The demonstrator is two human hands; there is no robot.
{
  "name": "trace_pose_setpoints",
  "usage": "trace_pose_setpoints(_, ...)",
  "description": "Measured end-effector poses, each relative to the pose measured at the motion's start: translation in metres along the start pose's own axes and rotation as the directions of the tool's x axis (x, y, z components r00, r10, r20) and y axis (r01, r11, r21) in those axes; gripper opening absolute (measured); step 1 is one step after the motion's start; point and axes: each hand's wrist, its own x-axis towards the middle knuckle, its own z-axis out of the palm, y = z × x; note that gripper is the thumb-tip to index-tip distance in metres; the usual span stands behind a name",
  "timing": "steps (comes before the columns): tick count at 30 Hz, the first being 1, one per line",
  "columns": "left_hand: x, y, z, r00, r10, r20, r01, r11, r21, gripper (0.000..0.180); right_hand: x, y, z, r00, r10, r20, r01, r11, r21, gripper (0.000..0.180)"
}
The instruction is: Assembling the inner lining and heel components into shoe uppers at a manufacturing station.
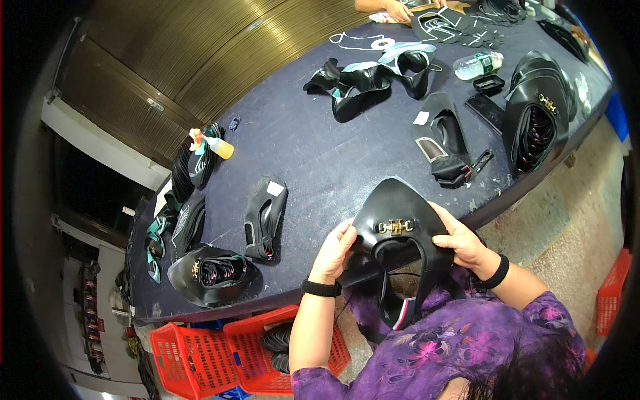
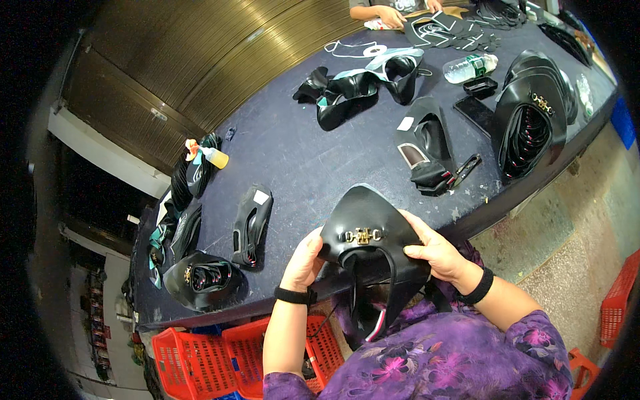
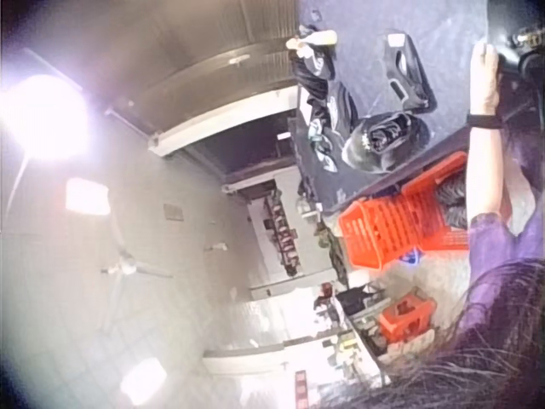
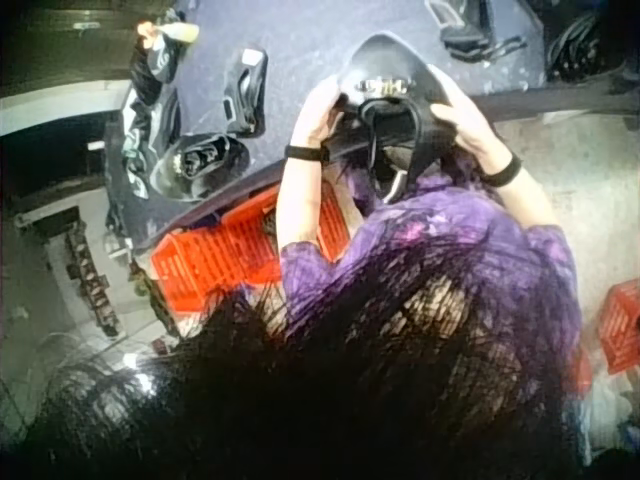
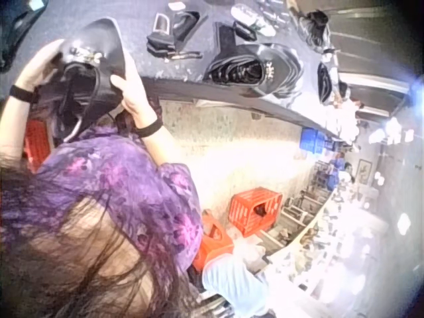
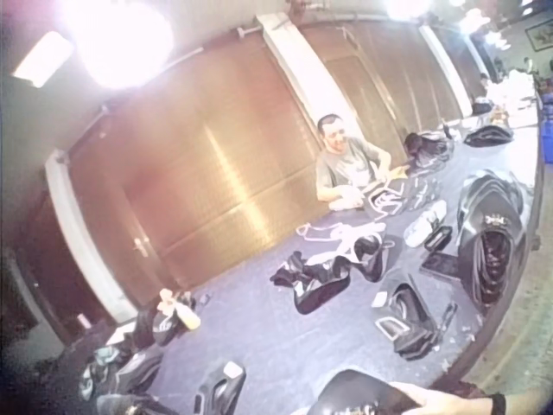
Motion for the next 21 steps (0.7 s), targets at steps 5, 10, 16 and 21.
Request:
trace_pose_setpoints(5, -0.002, 0.008, -0.001, 0.985, -0.127, 0.115, 0.121, 0.991, 0.056, 0.060, 0.003, -0.006, -0.001, 0.997, 0.008, 0.077, -0.008, 1.000, -0.009, 0.073)
trace_pose_setpoints(10, -0.006, 0.010, -0.001, 0.981, -0.098, 0.166, 0.103, 0.994, -0.022, 0.057, 0.009, -0.003, -0.013, 0.962, 0.197, 0.188, -0.233, 0.954, 0.190, 0.061)
trace_pose_setpoints(16, -0.014, 0.022, 0.003, 0.967, -0.106, 0.231, 0.189, 0.909, -0.372, 0.048, 0.012, 0.004, -0.018, 0.944, 0.231, 0.235, -0.288, 0.924, 0.251, 0.045)
trace_pose_setpoints(21, -0.015, 0.029, -0.005, 0.943, -0.011, 0.332, 0.023, 0.999, -0.034, 0.037, 0.011, 0.000, -0.011, 0.936, 0.229, 0.269, -0.301, 0.915, 0.270, 0.045)
